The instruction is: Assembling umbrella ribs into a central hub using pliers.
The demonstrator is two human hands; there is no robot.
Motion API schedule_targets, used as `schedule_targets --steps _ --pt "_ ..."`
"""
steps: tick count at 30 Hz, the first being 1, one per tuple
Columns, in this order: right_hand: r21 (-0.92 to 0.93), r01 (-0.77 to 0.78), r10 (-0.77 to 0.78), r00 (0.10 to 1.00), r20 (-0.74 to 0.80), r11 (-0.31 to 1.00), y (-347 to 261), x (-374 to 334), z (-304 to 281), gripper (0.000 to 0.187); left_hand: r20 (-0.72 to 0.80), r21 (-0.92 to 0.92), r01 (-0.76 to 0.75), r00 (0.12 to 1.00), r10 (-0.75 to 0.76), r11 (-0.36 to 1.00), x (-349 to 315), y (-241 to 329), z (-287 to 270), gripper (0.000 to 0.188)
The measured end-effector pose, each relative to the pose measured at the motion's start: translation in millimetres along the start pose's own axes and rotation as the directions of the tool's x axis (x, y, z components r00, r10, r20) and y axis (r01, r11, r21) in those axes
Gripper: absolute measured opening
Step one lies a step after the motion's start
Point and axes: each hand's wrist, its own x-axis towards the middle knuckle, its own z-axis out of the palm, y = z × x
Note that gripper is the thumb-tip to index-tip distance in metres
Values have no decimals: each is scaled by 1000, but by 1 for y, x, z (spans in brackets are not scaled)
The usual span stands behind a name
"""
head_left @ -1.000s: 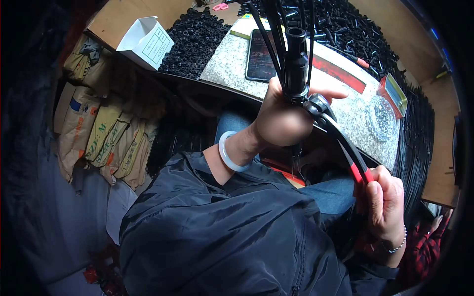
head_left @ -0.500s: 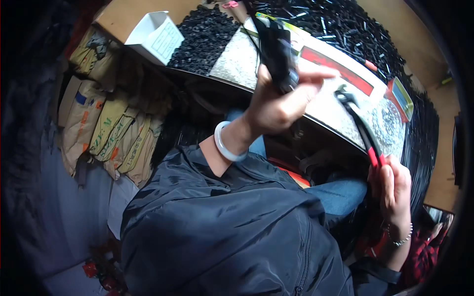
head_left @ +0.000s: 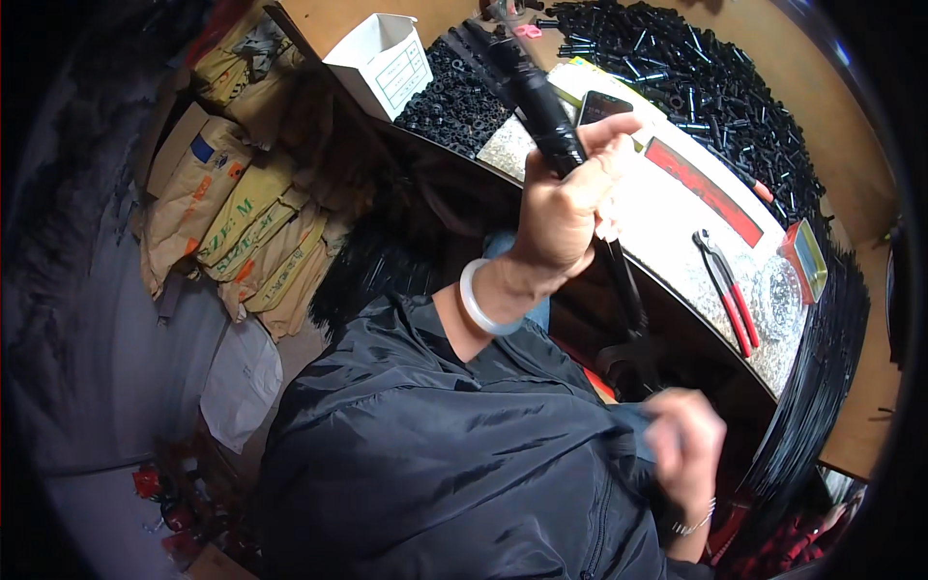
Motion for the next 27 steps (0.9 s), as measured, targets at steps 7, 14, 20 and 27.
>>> schedule_targets --steps 7,14,20,27 --pt "408 487 -23 663 -748 772 15 -2 18 115 199 -574 449 888 -415 685 -66 -72 16 45" --pt "570 608 -140 742 -656 552 46 2 -3 39 428 390 752 363 -828 531 -97 -74 -37 51" --pt "622 355 24 857 -515 698 105 7 66 23 335 894 -184 880 337 -409 41 23 -171 23" --pt "653 323 81 857 -509 685 103 32 58 19 68 868 -16 994 87 -495 77 42 -196 20"
